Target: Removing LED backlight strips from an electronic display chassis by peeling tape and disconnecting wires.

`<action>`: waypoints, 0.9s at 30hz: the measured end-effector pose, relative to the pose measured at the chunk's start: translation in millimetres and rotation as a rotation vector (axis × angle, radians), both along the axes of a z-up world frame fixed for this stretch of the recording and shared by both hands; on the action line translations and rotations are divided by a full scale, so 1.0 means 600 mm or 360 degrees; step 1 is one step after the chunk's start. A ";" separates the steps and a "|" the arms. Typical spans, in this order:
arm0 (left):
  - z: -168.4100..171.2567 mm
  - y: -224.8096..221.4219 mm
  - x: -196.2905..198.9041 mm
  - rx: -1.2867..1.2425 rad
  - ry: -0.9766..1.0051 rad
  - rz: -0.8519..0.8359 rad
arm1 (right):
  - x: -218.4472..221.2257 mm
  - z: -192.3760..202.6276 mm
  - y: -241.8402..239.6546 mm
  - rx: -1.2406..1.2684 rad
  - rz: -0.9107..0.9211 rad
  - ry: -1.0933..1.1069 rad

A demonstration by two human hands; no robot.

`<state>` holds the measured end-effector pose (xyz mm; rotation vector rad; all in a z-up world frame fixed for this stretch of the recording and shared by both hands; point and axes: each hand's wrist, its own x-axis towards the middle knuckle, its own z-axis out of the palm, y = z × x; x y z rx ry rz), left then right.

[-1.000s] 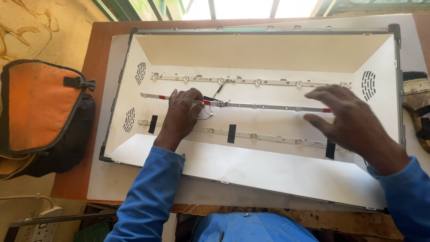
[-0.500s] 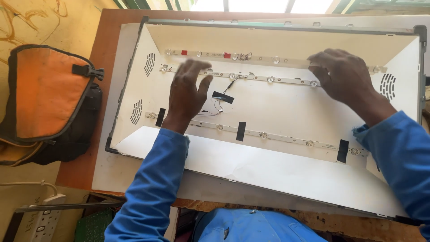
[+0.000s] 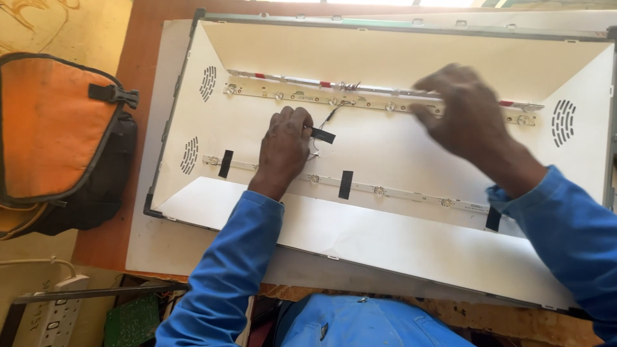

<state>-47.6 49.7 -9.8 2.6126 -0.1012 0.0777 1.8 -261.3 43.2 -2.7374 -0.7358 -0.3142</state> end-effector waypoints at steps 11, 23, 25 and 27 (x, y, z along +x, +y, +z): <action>-0.031 0.005 0.005 0.0229 -0.0197 -0.0160 | -0.055 0.016 0.180 0.0128 0.0432 0.0546; -0.043 0.022 0.006 -0.0197 -0.0180 -0.0180 | -0.018 -0.042 0.238 0.0632 0.0208 0.0923; -0.036 0.023 0.005 -0.0293 -0.0147 -0.0164 | -0.020 -0.035 0.242 0.0663 0.0171 0.0957; -0.036 0.025 0.004 -0.0298 -0.0145 -0.0163 | -0.015 -0.038 0.243 0.0623 0.0159 0.0919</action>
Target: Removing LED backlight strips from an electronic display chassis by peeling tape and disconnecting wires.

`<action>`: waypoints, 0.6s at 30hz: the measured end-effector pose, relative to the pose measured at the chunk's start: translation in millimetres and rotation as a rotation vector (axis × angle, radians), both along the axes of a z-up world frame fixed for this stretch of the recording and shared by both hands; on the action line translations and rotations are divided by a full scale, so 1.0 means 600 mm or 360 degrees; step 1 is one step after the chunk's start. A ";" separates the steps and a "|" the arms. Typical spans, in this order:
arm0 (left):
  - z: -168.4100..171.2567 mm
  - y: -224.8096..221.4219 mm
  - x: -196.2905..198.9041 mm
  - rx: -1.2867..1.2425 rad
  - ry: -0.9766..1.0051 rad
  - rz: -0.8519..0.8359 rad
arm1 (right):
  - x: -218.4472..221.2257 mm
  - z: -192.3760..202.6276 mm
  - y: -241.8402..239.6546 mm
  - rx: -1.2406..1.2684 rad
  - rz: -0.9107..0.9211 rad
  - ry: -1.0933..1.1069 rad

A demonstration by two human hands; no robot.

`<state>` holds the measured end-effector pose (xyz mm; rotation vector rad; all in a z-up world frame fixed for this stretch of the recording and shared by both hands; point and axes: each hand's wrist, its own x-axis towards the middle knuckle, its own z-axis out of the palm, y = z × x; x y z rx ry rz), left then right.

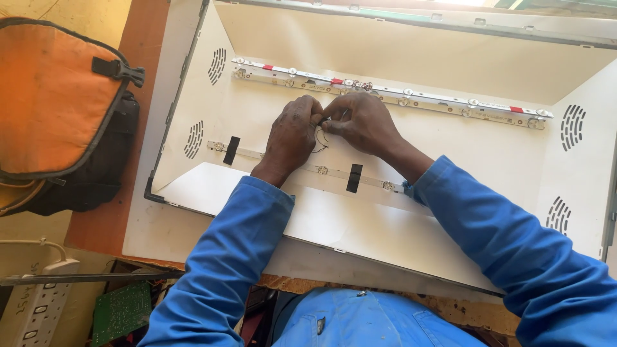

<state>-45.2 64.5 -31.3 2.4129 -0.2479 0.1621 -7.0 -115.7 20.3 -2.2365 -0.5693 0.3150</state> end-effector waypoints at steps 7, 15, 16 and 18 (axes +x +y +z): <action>0.005 0.008 -0.004 -0.0218 -0.0002 -0.0015 | 0.012 0.003 0.010 -0.0142 0.0047 -0.0081; -0.007 0.029 0.009 -0.0484 -0.0042 0.0032 | 0.040 -0.020 0.024 -0.0202 0.0112 -0.0145; -0.009 0.033 0.010 -0.0463 -0.0056 0.0013 | 0.042 -0.020 0.024 -0.0224 0.0139 -0.0107; -0.032 0.033 0.016 -0.0440 -0.0051 0.0003 | 0.049 -0.026 0.020 -0.0226 0.0175 -0.0100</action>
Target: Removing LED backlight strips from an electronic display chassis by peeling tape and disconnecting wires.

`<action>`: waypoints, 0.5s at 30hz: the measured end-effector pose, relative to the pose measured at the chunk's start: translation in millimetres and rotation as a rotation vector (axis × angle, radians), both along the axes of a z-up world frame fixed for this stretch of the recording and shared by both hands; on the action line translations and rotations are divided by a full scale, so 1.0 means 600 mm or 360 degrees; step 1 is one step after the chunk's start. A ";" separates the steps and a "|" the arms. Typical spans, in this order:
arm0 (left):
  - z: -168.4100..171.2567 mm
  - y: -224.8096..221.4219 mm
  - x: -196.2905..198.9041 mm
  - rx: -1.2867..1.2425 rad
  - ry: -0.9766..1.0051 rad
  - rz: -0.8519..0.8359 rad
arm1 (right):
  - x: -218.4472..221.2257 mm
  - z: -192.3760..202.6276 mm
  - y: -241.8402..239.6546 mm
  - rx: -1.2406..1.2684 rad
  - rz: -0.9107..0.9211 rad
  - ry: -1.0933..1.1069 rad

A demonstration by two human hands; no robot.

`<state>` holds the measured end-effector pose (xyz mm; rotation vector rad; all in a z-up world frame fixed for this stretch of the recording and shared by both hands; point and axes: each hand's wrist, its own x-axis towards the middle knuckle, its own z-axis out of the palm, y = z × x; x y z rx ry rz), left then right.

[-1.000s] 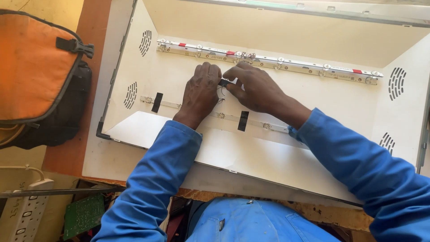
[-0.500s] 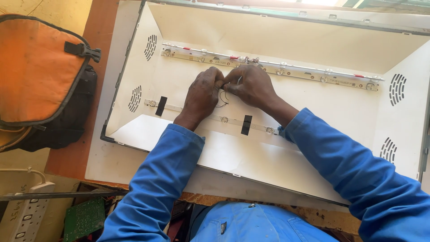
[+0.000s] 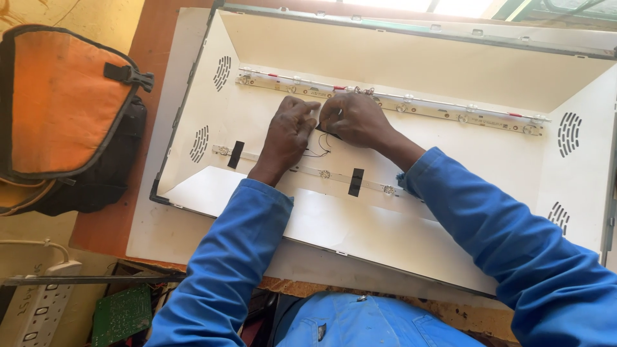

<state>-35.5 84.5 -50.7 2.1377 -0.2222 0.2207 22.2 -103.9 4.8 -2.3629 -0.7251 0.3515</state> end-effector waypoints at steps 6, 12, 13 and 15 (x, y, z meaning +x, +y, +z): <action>-0.015 0.006 0.007 0.0015 -0.0013 0.0017 | -0.001 0.009 -0.005 0.0045 0.0082 0.0080; -0.021 0.003 0.011 -0.0007 0.0020 0.0038 | -0.002 0.006 -0.028 0.0164 0.0081 0.0243; -0.019 0.003 0.010 -0.0010 0.0033 0.0042 | -0.003 0.007 -0.032 0.0194 0.0091 0.0275; -0.023 0.004 0.011 0.0007 0.0030 0.0048 | 0.003 0.015 -0.049 0.0234 0.0099 0.0291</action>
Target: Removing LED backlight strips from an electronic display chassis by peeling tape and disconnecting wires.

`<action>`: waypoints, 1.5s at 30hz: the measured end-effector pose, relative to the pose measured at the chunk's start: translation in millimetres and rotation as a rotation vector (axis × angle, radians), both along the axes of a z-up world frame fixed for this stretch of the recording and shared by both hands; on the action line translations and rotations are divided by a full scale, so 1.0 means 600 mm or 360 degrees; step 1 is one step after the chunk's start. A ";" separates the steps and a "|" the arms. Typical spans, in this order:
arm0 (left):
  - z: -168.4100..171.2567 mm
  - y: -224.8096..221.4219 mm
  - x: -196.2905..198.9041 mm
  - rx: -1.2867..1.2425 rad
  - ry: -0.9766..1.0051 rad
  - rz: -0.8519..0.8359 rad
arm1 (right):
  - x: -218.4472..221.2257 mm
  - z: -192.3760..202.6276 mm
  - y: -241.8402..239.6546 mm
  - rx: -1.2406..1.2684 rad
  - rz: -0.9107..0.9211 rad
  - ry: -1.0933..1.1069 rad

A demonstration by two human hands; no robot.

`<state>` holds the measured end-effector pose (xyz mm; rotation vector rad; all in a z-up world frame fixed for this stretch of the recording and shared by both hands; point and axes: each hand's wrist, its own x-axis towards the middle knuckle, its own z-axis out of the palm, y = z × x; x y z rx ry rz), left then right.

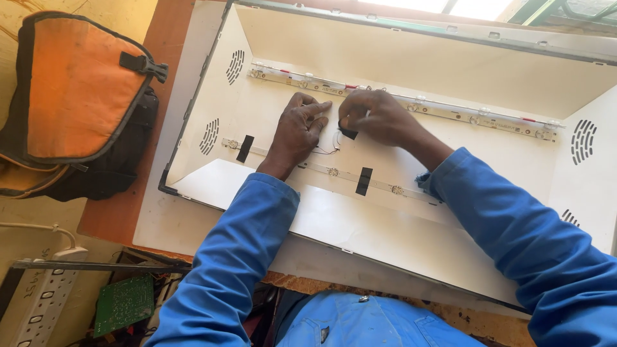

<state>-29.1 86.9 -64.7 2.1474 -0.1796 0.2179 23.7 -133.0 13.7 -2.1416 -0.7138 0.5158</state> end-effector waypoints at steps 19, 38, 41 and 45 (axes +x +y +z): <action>0.073 -0.037 -0.029 0.0413 0.0351 0.0037 | -0.023 0.012 -0.046 0.0190 -0.0094 0.0170; 0.059 -0.053 -0.022 0.0166 0.0383 0.0107 | -0.023 0.005 -0.072 0.0167 0.0095 0.0065; 0.058 -0.052 -0.020 0.0138 0.0396 0.0136 | -0.022 -0.001 -0.081 0.0163 0.0102 0.0071; 0.066 -0.045 -0.020 0.0174 0.0382 0.0091 | -0.030 0.005 -0.085 0.0275 0.0098 0.0081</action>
